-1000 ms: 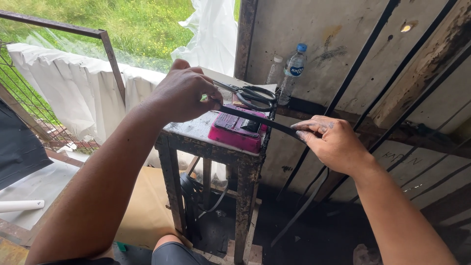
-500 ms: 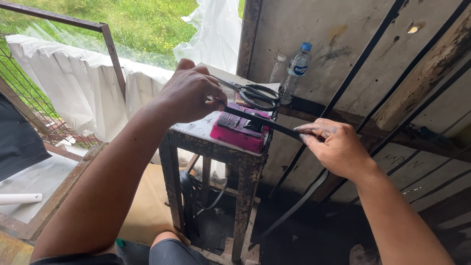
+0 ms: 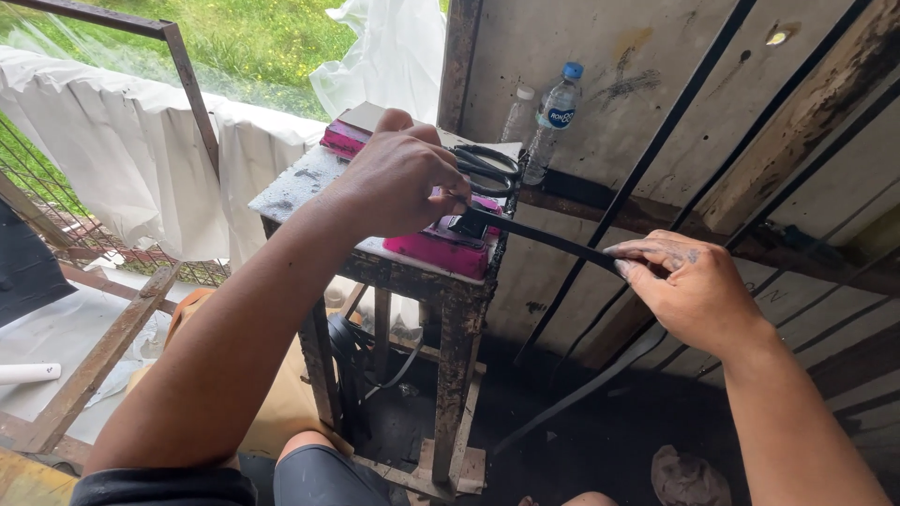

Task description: Applying edge paint to a leather strip using a roller applicator and hanging it to dry.

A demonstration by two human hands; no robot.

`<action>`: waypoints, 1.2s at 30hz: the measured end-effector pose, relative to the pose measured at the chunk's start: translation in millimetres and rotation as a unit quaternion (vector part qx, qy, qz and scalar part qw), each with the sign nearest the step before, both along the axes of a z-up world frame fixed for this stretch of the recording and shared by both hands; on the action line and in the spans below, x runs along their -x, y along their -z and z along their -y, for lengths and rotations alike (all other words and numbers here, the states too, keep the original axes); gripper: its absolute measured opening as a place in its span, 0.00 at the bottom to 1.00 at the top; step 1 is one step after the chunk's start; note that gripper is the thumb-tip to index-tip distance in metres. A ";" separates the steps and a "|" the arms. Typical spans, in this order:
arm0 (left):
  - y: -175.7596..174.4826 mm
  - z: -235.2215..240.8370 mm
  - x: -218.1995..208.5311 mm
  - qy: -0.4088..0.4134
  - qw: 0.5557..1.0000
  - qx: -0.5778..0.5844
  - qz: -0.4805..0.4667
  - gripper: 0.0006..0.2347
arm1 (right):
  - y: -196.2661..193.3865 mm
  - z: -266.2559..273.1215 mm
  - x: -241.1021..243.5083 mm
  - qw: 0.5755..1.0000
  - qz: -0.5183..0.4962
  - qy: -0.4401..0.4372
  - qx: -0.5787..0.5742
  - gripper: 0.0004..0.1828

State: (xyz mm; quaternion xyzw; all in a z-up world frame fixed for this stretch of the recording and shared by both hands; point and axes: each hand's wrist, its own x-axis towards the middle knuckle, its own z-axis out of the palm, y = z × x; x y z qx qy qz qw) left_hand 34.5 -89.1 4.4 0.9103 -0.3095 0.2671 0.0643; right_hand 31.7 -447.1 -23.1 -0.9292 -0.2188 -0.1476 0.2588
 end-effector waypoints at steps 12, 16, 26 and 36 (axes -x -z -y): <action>-10.8 3.3 8.7 -0.030 0.999 -0.022 -0.027 0.07 | 5.4 13.7 0.7 1.000 0.023 -0.005 0.002 0.10; -8.3 4.9 8.1 -0.022 0.999 -0.021 -0.031 0.06 | 3.3 15.8 2.4 1.000 0.019 -0.013 0.005 0.11; -1.8 20.9 -4.5 0.010 1.000 -0.017 -0.018 0.09 | -0.8 32.3 7.9 0.999 0.042 0.007 0.008 0.09; -3.3 36.2 -6.3 0.018 0.999 -0.024 -0.027 0.08 | -11.2 39.5 17.6 0.999 0.028 0.037 0.004 0.11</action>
